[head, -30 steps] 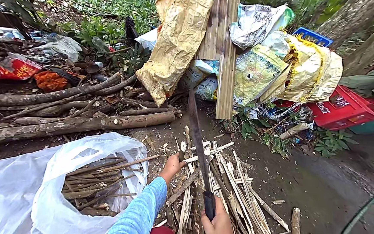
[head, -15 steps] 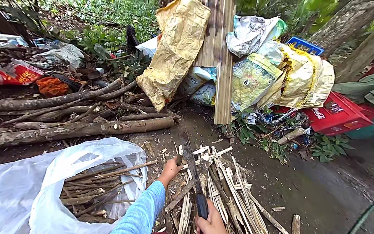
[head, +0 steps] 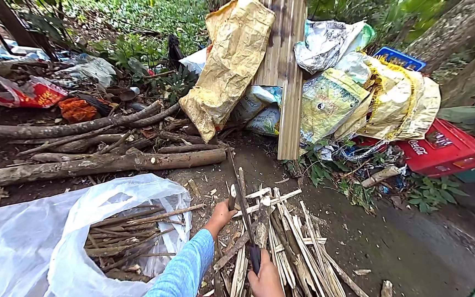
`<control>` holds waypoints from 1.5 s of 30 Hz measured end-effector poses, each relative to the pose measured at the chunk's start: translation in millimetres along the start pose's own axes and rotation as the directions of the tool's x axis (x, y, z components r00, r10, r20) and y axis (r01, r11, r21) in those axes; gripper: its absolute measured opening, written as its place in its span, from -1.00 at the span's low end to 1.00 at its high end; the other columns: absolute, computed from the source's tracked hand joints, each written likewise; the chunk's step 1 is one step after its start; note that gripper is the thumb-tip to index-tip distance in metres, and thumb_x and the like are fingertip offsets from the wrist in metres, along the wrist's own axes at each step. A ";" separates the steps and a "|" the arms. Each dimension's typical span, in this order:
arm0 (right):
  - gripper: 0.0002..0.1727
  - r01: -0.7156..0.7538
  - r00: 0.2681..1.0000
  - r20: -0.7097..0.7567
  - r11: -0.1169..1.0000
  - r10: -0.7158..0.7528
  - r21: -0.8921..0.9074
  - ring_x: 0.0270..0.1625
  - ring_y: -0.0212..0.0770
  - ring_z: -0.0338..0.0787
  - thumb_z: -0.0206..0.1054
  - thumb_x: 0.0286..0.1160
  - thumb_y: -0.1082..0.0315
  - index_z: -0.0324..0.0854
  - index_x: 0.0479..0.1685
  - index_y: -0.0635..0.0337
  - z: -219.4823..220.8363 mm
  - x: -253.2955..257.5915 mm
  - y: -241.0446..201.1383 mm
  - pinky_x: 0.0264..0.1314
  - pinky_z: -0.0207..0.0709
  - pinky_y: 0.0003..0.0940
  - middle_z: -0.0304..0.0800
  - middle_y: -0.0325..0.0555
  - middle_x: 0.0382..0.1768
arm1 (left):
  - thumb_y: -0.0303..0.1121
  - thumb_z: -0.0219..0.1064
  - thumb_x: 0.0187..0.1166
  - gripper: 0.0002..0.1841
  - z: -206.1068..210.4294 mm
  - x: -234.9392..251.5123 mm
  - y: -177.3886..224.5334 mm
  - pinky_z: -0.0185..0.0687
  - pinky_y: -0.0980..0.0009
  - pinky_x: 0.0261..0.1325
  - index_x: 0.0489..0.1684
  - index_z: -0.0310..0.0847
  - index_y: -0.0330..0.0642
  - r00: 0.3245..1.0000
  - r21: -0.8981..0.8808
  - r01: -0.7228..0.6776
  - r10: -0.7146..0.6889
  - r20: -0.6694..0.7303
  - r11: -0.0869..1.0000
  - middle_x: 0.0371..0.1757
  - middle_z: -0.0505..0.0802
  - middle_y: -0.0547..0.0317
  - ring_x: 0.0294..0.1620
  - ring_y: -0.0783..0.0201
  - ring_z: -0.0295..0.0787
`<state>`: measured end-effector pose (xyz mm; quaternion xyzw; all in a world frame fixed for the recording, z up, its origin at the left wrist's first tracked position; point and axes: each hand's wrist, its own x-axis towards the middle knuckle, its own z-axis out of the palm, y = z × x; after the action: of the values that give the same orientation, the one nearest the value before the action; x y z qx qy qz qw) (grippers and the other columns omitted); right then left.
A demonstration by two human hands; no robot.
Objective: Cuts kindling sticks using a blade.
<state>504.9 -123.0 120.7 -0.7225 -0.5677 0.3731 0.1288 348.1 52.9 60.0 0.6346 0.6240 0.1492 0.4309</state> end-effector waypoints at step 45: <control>-0.33 0.282 0.934 -0.287 0.931 -0.211 0.230 -0.33 -0.06 0.77 0.40 0.19 0.52 0.39 0.40 0.63 -40.6 -35.8 -13.3 -0.20 0.68 -0.05 0.75 0.19 -0.29 | -0.52 0.60 0.32 0.06 -72.1 -50.0 7.3 0.43 0.00 0.65 0.86 -0.10 -0.37 0.975 -0.437 -0.197 0.131 -0.177 0.878 0.71 0.42 -0.37 0.70 -0.18 0.42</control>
<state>520.2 -141.9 170.8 -0.6630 -0.5773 0.3302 0.3439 291.7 34.0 124.8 0.5556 0.5451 0.3708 0.5066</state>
